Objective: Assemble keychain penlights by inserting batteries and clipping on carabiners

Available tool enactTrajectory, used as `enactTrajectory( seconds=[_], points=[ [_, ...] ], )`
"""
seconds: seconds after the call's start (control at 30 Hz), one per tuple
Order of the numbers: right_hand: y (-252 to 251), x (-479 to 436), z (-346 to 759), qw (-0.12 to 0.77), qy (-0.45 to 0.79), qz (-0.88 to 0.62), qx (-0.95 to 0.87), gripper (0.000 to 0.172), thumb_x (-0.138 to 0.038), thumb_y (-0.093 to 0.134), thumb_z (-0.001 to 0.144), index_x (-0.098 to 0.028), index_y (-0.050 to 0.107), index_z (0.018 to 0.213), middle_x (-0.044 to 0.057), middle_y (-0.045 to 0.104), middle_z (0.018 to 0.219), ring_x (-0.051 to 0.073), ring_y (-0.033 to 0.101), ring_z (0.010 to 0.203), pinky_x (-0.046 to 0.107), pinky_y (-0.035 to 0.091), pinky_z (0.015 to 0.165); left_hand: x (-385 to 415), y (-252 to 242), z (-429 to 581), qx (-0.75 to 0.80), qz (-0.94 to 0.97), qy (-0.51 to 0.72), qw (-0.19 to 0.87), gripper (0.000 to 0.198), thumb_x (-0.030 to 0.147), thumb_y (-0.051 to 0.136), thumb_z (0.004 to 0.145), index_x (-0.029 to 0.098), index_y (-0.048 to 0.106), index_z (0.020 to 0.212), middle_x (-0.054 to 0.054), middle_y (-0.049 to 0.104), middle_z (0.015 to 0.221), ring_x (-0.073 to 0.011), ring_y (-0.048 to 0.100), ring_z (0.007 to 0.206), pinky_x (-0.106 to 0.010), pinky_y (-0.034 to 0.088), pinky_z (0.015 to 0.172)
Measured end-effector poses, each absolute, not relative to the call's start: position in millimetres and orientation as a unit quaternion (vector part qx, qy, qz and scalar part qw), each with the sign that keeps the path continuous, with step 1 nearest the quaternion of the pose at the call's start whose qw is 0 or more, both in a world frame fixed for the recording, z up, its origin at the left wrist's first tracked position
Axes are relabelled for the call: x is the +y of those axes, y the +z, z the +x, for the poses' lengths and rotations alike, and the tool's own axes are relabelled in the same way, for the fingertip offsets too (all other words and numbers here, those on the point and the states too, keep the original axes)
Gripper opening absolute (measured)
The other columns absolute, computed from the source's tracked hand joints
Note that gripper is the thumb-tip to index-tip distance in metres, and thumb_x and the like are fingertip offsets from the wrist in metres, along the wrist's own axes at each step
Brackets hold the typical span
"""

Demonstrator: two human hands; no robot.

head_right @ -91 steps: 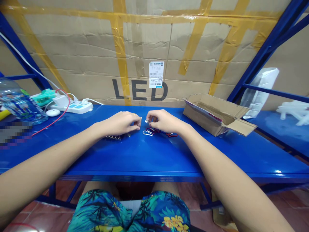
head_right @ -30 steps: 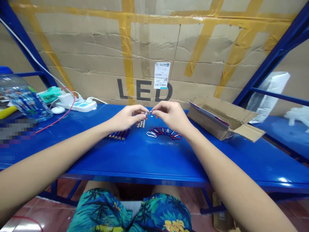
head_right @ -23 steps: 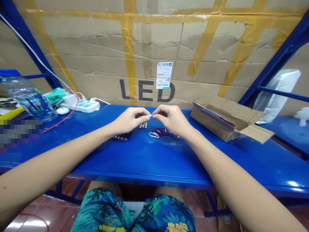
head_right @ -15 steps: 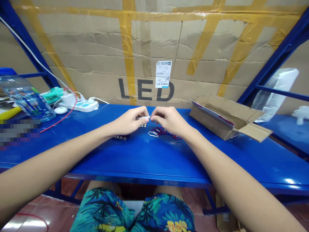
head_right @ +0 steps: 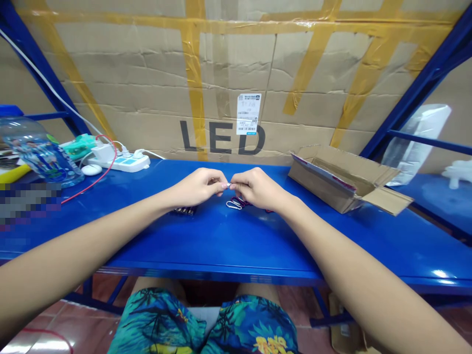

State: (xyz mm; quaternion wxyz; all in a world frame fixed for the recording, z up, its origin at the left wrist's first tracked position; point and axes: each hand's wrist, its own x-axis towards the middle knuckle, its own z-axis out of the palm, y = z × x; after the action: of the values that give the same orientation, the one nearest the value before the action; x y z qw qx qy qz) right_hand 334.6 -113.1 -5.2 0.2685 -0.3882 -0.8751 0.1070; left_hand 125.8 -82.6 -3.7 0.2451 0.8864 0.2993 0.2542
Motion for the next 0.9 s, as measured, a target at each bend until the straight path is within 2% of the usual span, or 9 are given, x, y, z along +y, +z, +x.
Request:
enactTrajectory(
  seconds=[0.23, 0.5, 0.63, 0.73, 0.9],
  points=[
    [-4.4, -115.8, 333.3, 0.267, 0.178, -0.412, -0.853, 0.029, -0.026, 0.055, 0.088, -0.017, 0.059, 0.06, -0.001, 0.06, 0.053, 0.012, 0.052, 0.051, 0.026, 0.038, 0.057, -85.2, -10.9, 125.5, 0.273, 0.892, 0.288, 0.214, 0.018, 0.029, 0.056, 0.091, 0.017, 0.066, 0.082, 0.0, 0.065, 0.071, -0.014, 0.055, 0.065, -0.027, 0.038, 0.061],
    [-4.6, -116.5, 328.9, 0.291, 0.314, -0.428, -0.796, 0.035, -0.038, 0.06, 0.086, -0.017, 0.055, 0.059, 0.0, 0.057, 0.051, 0.01, 0.044, 0.044, 0.025, 0.034, 0.048, -87.9, -14.1, 128.6, 0.221, 0.905, 0.343, 0.119, 0.01, 0.013, 0.055, 0.085, 0.018, 0.055, 0.077, 0.0, 0.062, 0.075, -0.0134, 0.053, 0.068, -0.027, 0.037, 0.064],
    [-3.1, -115.3, 331.9, 0.286, 0.248, -0.423, -0.824, 0.036, -0.035, 0.057, 0.087, -0.017, 0.054, 0.057, -0.001, 0.054, 0.051, 0.01, 0.043, 0.049, 0.025, 0.032, 0.051, -90.7, -10.1, 128.2, 0.243, 0.913, 0.306, 0.12, 0.006, 0.023, 0.054, 0.091, 0.019, 0.055, 0.086, -0.001, 0.065, 0.08, -0.0155, 0.057, 0.071, -0.028, 0.038, 0.064],
    [-4.8, -112.9, 333.7, 0.282, 0.154, -0.414, -0.852, 0.034, -0.031, 0.055, 0.088, -0.016, 0.054, 0.058, -0.002, 0.05, 0.051, 0.01, 0.04, 0.053, 0.025, 0.03, 0.053, -90.0, -7.4, 127.6, 0.268, 0.905, 0.291, 0.158, 0.014, 0.025, 0.047, 0.096, 0.019, 0.057, 0.089, -0.002, 0.069, 0.085, -0.0168, 0.062, 0.078, -0.029, 0.042, 0.069],
    [-9.2, -111.3, 332.4, 0.284, 0.091, -0.396, -0.868, 0.034, -0.027, 0.051, 0.089, -0.016, 0.052, 0.057, -0.002, 0.048, 0.051, 0.009, 0.036, 0.052, 0.026, 0.028, 0.055, -84.6, -8.9, 128.3, 0.296, 0.879, 0.31, 0.207, 0.01, 0.021, 0.056, 0.09, 0.018, 0.064, 0.085, -0.002, 0.071, 0.083, -0.016, 0.062, 0.076, -0.029, 0.043, 0.067]
  ],
)
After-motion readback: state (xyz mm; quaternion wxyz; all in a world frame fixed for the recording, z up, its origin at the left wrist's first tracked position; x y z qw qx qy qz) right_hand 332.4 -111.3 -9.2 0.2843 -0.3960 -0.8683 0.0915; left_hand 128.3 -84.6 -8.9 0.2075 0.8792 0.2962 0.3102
